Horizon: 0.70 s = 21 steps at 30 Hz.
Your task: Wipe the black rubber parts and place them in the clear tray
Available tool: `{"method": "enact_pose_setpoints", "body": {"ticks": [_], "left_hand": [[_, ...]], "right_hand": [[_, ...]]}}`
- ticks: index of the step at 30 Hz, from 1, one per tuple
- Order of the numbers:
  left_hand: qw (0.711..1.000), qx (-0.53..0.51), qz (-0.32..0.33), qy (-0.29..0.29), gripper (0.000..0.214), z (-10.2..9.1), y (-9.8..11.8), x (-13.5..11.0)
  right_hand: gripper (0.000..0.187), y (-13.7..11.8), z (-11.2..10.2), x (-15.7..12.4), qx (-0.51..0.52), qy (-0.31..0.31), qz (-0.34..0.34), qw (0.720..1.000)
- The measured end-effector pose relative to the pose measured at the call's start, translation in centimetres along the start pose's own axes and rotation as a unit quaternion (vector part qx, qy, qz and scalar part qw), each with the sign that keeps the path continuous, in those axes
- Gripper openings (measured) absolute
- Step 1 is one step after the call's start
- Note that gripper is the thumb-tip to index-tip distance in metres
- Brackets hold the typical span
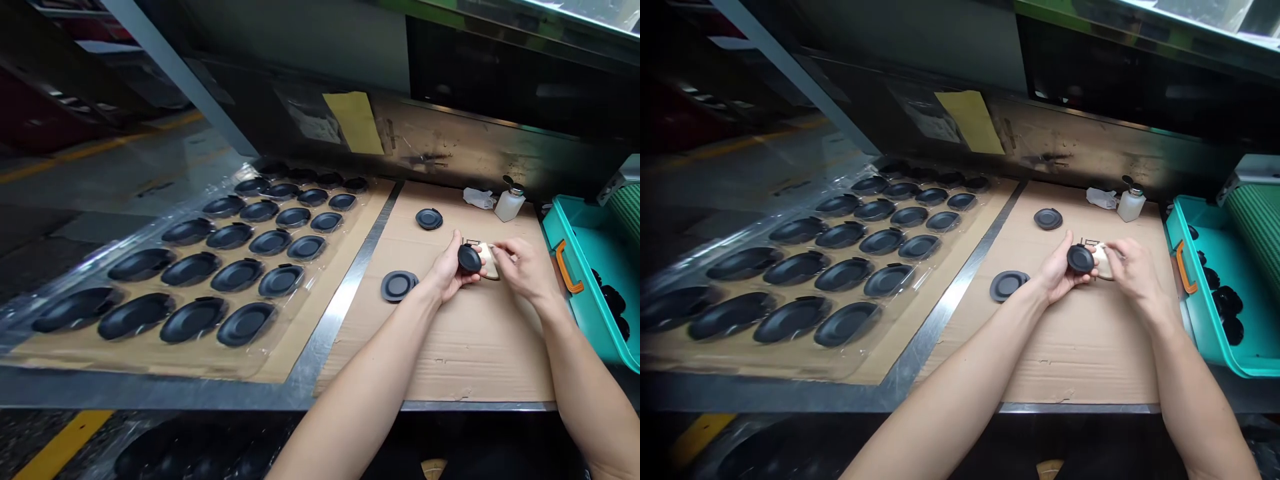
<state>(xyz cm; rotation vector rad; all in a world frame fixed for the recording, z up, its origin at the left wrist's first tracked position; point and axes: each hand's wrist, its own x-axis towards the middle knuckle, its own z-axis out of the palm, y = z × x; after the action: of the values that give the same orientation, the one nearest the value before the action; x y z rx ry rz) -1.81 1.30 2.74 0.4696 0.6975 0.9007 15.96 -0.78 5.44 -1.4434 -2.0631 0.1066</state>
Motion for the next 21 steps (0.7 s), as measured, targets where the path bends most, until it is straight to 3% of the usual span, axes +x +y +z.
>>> {"method": "enact_pose_setpoints", "body": {"ticks": [5,12,18,21], "left_hand": [[0.998,0.051,0.028,0.040,0.052,0.7,-1.9,0.4],[0.987,0.137,0.040,0.080,0.055,1.1,-2.1,0.4],[0.993,0.097,-0.002,0.066,0.051,1.5,-1.9,0.3],[0.994,0.083,-0.010,0.066,0.049,1.5,-1.9,0.4]], "right_hand": [[0.029,-2.4,2.4,-0.7,-0.027,-0.010,-0.070,0.997],[0.023,-1.7,2.7,-0.9,-0.156,-0.054,-0.016,0.986],[0.025,-1.4,2.8,-0.5,-0.120,-0.037,-0.065,0.990],[0.021,-1.3,2.7,-0.5,-0.115,-0.046,-0.051,0.991]]}}
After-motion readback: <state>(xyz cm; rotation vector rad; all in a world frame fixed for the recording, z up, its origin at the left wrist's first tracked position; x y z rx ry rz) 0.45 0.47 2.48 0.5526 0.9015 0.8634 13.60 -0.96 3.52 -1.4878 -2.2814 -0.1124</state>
